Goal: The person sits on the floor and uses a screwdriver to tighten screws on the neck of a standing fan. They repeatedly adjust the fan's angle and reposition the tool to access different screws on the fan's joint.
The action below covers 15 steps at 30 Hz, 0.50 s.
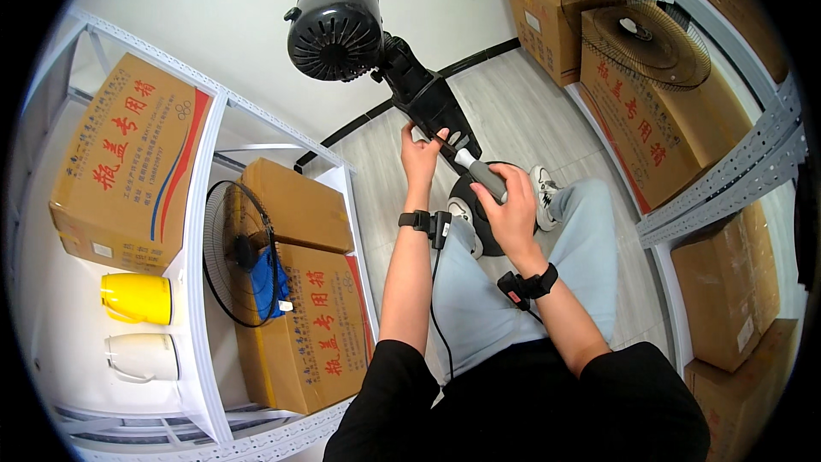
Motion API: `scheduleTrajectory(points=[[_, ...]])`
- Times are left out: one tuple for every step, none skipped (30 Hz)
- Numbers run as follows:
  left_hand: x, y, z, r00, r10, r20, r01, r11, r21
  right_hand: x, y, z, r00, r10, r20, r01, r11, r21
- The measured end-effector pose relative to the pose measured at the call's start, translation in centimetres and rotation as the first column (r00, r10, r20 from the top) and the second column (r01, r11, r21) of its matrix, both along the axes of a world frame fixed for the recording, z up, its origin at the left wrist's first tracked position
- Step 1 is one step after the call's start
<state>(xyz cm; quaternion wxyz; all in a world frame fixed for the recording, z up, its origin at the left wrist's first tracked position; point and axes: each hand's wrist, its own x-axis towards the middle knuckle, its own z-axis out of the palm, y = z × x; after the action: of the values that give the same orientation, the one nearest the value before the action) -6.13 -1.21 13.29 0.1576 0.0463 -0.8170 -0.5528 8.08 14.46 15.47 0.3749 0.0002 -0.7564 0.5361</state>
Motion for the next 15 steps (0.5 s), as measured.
scheduleTrajectory(points=[[0.02, 0.01, -0.08, 1.0, 0.002, -0.003, -0.002, 1.0, -0.001, -0.08, 0.03, 0.01, 0.999, -0.02, -0.043, 0.021, 1.0, 0.014], [0.0, 0.01, -0.13, 1.0, 0.004, -0.006, -0.004, 1.0, -0.002, -0.17, -0.03, -0.04, 0.998, -0.03, -0.049, 0.029, 0.999, -0.022], [-0.05, 0.04, -0.18, 1.0, 0.005, -0.01, -0.005, 1.0, -0.001, -0.31, -0.08, -0.06, 0.998, -0.04, -0.055, 0.037, 0.998, -0.057], [-0.1, 0.02, -0.21, 1.0, 0.005, -0.007, -0.005, 1.0, -0.006, -0.37, -0.13, -0.06, 0.997, -0.051, -0.061, 0.045, 0.995, -0.092], [-0.13, -0.04, -0.22, 1.0, 0.006, -0.004, -0.006, 1.0, -0.011, -0.26, -0.19, -0.05, 0.999, 0.019, 0.043, -0.01, 0.982, -0.19], [-0.07, 0.08, -0.07, 1.0, 0.005, -0.001, -0.005, 1.0, -0.014, -0.08, -0.17, -0.09, 0.985, 0.097, 0.14, -0.053, 0.956, -0.289], [-0.02, 0.21, 0.08, 1.0, 0.011, 0.002, -0.011, 1.0, -0.02, 0.02, -0.1, -0.11, 0.957, 0.182, 0.225, -0.082, 0.917, -0.39], [0.0, 0.34, 0.24, 1.0, 0.016, 0.004, -0.016, 1.0, -0.027, -0.03, 0.11, -0.11, 0.959, 0.158, 0.233, -0.079, 0.945, -0.317], [0.08, 0.33, 0.24, 1.0, 0.024, 0.008, -0.024, 0.999, -0.034, -0.07, 0.35, -0.09, 0.961, 0.137, 0.24, -0.077, 0.967, -0.242], [0.14, 0.36, 0.22, 1.0, 0.023, 0.007, -0.022, 0.999, -0.027, -0.09, 0.56, -0.08, 0.963, 0.115, 0.245, -0.075, 0.983, -0.166], [0.17, 0.41, 0.21, 1.0, 0.021, 0.007, -0.021, 1.0, -0.021, -0.09, 0.7, -0.1, 0.979, 0.115, 0.171, -0.094, 0.987, -0.127], [0.1, 0.17, 0.03, 1.0, 0.022, 0.005, -0.022, 1.0, -0.017, -0.06, 0.69, -0.03, 0.988, 0.121, 0.094, -0.113, 0.99, -0.089], [-0.01, -0.02, -0.15, 1.0, 0.012, -0.009, -0.012, 1.0, 0.002, -0.01, 0.64, 0.05, 0.991, 0.13, 0.016, -0.129, 0.99, -0.05], [-0.13, -0.19, -0.32, 1.0, 0.003, -0.022, -0.002, 1.0, 0.021, 0.15, 0.55, 0.15, 0.988, 0.152, 0.034, -0.15, 0.987, -0.064], [-0.19, -0.11, -0.38, 0.999, -0.009, -0.035, 0.01, 0.999, 0.042, 0.37, 0.56, 0.17, 0.984, 0.172, 0.052, -0.167, 0.983, -0.076]])
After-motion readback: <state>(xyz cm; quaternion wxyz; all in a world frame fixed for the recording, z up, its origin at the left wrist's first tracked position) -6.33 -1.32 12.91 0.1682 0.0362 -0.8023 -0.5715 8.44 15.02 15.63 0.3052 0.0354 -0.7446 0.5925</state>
